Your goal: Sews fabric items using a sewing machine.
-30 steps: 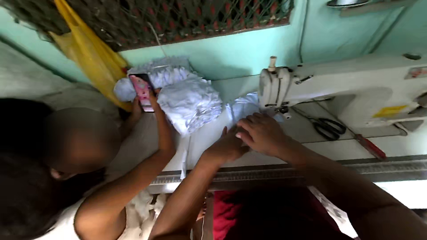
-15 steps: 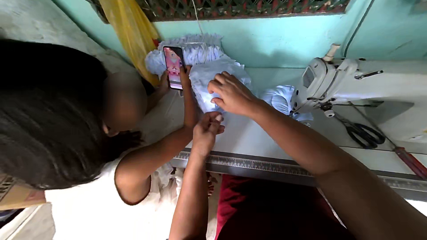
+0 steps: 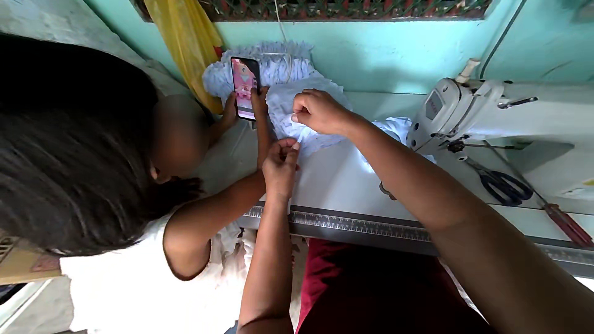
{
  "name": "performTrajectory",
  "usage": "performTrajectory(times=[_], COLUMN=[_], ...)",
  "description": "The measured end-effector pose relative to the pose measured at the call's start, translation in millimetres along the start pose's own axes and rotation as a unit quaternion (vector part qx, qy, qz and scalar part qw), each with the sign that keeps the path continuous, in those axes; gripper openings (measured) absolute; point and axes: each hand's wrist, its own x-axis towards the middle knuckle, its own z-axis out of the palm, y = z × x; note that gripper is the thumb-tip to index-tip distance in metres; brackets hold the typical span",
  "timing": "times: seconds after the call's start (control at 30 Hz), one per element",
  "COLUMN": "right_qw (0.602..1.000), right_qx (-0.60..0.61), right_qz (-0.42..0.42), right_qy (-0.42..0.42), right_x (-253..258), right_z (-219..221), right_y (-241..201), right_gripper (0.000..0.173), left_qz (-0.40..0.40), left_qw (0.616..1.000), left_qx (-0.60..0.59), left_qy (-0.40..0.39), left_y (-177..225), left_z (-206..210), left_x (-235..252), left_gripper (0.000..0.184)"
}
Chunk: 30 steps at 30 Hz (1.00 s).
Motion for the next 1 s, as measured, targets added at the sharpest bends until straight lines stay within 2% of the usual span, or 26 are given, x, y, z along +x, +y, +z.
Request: performTrajectory(times=[0.2,0.33,0.5,0.67,0.8,0.87,1.0], right_qw=[1.000,1.000,0.999,0.998,0.996,0.995,0.990], right_qx=[0.017,0.016,0.023,0.013,-0.053,-0.065,-0.095], right_qz=[0.016,0.010,-0.004,-0.035,-0.049,-0.055,-0.065], right_qy=[-0.004,0.005,0.025,0.050,0.049,0.056,0.078], right_x=[1.8,0.4,-3.0,-7.7,-14.2,-15.8,-13.0], right_z=[-4.6,-5.3,-6.4,-1.1,7.0,11.7,18.4], right_y=[-0.7,-0.3,-0.9,6.5,13.6,17.0,22.8], right_gripper=[0.023,0.021,0.018,0.016,0.045,0.050,0.034], left_qz=[0.062,0.097,0.176,0.180,0.190,0.196,0.184], left_qw=[0.992,0.980,0.957,0.952,0.951,0.951,0.955], left_qx=[0.096,0.164,0.184,0.215,0.213,0.211,0.209], left_qy=[0.045,0.053,0.137,0.120,0.120,0.117,0.104], left_y=[-1.3,-2.6,1.3,15.1,15.1,16.3,18.1], left_z=[1.9,3.9,9.2,17.5,19.5,21.1,21.4], left_x=[8.4,8.8,10.3,13.8,13.3,13.6,13.0], left_gripper=[0.021,0.027,0.029,0.019,0.026,0.029,0.032])
